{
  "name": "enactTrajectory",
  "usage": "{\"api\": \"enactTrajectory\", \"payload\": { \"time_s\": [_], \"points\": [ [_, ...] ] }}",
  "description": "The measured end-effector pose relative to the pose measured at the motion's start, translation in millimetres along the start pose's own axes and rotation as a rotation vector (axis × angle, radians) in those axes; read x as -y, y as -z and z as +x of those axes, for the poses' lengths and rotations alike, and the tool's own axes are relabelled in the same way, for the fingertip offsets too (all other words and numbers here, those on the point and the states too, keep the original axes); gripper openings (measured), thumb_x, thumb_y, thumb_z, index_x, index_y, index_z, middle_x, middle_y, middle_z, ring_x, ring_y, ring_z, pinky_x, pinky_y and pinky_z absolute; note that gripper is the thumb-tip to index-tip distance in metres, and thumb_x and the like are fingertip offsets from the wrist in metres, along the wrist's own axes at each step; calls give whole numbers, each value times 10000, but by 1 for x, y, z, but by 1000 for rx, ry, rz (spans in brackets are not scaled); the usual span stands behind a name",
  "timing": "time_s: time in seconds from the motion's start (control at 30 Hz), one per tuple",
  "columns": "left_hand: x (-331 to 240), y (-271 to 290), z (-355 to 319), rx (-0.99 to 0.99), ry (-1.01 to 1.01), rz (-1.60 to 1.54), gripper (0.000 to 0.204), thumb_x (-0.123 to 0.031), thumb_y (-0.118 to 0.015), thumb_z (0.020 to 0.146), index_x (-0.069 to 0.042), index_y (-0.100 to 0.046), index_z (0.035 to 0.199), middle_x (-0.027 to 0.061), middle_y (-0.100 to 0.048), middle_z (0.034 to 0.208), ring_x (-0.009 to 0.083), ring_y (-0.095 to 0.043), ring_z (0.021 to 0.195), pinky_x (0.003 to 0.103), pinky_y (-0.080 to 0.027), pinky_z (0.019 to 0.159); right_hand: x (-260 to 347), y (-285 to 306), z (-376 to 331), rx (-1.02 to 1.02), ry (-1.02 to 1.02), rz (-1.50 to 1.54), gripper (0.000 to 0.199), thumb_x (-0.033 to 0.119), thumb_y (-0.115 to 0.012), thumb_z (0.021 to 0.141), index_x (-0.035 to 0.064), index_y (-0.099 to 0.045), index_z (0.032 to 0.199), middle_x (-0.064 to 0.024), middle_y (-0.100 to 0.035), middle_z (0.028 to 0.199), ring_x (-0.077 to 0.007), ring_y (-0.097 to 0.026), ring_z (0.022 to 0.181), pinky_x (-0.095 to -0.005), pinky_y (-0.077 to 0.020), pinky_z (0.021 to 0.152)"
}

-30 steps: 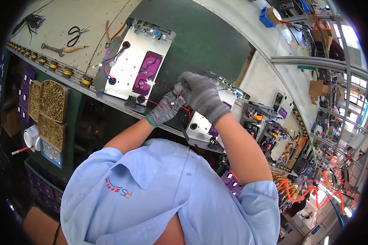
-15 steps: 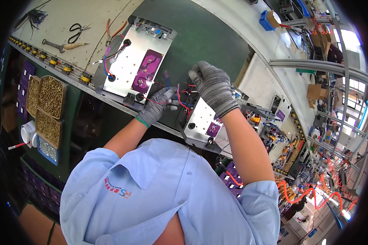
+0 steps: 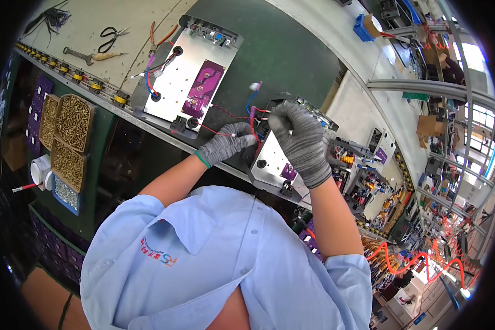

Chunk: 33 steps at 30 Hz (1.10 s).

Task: Wiring and assembling electronic components within a metal chassis on an industrial assembly line.

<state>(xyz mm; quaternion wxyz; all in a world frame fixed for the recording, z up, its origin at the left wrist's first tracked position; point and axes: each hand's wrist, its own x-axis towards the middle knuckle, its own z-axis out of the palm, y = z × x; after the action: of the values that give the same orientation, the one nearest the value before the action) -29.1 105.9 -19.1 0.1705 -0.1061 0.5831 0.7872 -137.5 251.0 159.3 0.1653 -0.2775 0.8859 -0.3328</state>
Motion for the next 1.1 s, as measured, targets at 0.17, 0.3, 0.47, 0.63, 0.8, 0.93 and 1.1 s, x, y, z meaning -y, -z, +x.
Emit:
{"api": "enactTrajectory", "payload": {
  "time_s": [0.17, 0.3, 0.47, 0.63, 0.8, 0.93, 1.1],
  "points": [
    [12, -2, -5, -118, 203, -166, 230, -295, -670, 954, -73, -685, 1012, -3, -647, 842, 91, -617, 714, 245, -517, 607, -16, -26, -10, 244, 71, -401, 216, 200, -769, 836, 101, -728, 1024, -74, -714, 998, -274, -666, 967, -421, -528, 861],
    [23, -4, -17, -164, 402, -319, 201, -285, -665, 949, -84, -665, 947, 13, -635, 796, 107, -620, 662, 255, -503, 530, -13, -62, 10, 505, 81, -989, 340, 381, -752, 803, 158, -748, 1060, -77, -658, 1281, -338, -523, 1295, -513, -367, 1083],
    [25, -4, -14, -141, 394, -313, 254, -329, -633, 989, -100, -632, 878, 5, -614, 737, 104, -605, 603, 257, -476, 475, -15, -81, 55, 912, 57, -1156, 314, 352, -682, 847, 174, -759, 1094, -119, -712, 1199, -340, -593, 1227, -506, -397, 1045],
    [14, 1, 0, -77, 378, -287, 301, -369, -644, 996, -72, -664, 949, 6, -630, 736, 99, -602, 560, 232, -450, 462, -29, -62, 65, 982, 56, -849, 225, 334, -702, 837, 174, -749, 988, -114, -718, 852, -296, -691, 959, -436, -491, 898],
    [7, 4, 7, -68, 324, 46, 354, -379, -705, 958, -25, -696, 975, 18, -653, 755, 99, -604, 568, 287, -482, 525, -35, -47, 69, 862, 74, -583, 313, 360, -732, 871, 96, -706, 1037, -145, -710, 933, -358, -682, 966, -471, -518, 891],
    [7, 8, 4, -36, 305, -112, 316, -339, -710, 952, -27, -698, 1004, 31, -671, 806, 93, -614, 608, 255, -481, 526, -35, -44, 77, 776, -22, -481, 279, 288, -700, 886, 103, -710, 1093, -160, -708, 938, -364, -680, 961, -482, -518, 891],
    [7, 7, -8, -68, 322, -359, 299, -290, -706, 951, -23, -688, 1084, 46, -693, 883, 87, -622, 651, 223, -487, 534, -33, -43, 69, 752, 105, -599, 250, 174, -681, 868, 90, -717, 1101, -144, -699, 932, -364, -665, 932, -483, -515, 866]
  ]
}}
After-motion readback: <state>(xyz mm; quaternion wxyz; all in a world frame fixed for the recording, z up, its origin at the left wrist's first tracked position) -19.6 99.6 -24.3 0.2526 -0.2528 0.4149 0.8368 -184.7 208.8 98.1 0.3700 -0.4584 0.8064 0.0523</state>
